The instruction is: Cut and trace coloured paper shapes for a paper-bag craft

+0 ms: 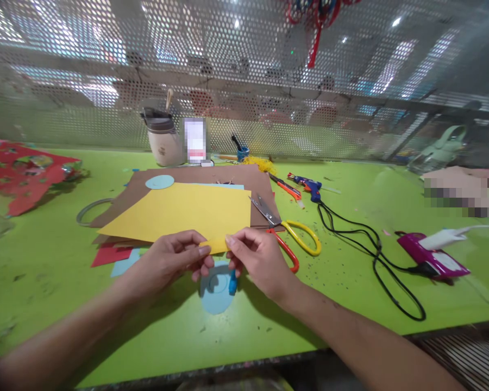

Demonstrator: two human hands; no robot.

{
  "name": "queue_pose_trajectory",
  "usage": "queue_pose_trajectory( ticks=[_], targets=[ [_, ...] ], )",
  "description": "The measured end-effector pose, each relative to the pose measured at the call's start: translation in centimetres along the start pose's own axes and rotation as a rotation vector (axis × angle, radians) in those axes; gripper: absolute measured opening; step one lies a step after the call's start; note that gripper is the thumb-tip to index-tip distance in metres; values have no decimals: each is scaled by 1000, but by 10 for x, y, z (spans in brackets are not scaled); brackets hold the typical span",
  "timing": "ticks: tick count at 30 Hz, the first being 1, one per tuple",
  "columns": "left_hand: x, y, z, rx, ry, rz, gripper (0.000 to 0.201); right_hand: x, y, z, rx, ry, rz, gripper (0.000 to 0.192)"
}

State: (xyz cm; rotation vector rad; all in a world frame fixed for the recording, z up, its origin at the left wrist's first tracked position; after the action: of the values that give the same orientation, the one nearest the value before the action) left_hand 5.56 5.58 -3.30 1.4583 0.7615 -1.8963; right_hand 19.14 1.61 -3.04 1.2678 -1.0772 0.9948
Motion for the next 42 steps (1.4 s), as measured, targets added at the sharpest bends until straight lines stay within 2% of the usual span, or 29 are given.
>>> queue_pose_trajectory(
  ticks=[3,8,13,21,25,35,42],
  targets=[
    [1,1,0,34,1,-12,19,2,-2,-1,22,-28,-24,29],
    [1,2,-1,44,-13,-67,21,1,5,0,101,34,63,29],
    [2,-1,-2,-2,-9,-71,20,3,6,0,68,30,101,27],
    [5,-8,-1,-60,-23,121,17,1,8,1,74,71,89,29],
    [7,-4,0,-44,-50,186,16,-5,6,0,64,99,26,29],
    [9,-3,-2,-49,-10,133,15,-6,5,0,29,106,-29,26],
    [9,-2,-2,1,35,95,13,1,7,2,46,42,19,25]
  ],
)
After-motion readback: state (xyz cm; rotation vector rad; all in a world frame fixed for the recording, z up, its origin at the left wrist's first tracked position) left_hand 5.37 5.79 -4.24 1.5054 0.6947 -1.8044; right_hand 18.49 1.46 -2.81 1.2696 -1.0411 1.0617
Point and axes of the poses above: each hand's wrist, its own z-axis away from the middle knuckle, its own y-axis out of the palm, x = y × z, the point moved 7 cm from there along -z, towards the middle knuckle, and after that the axes turned 11 degrees about -z, right-handed, at the moved point
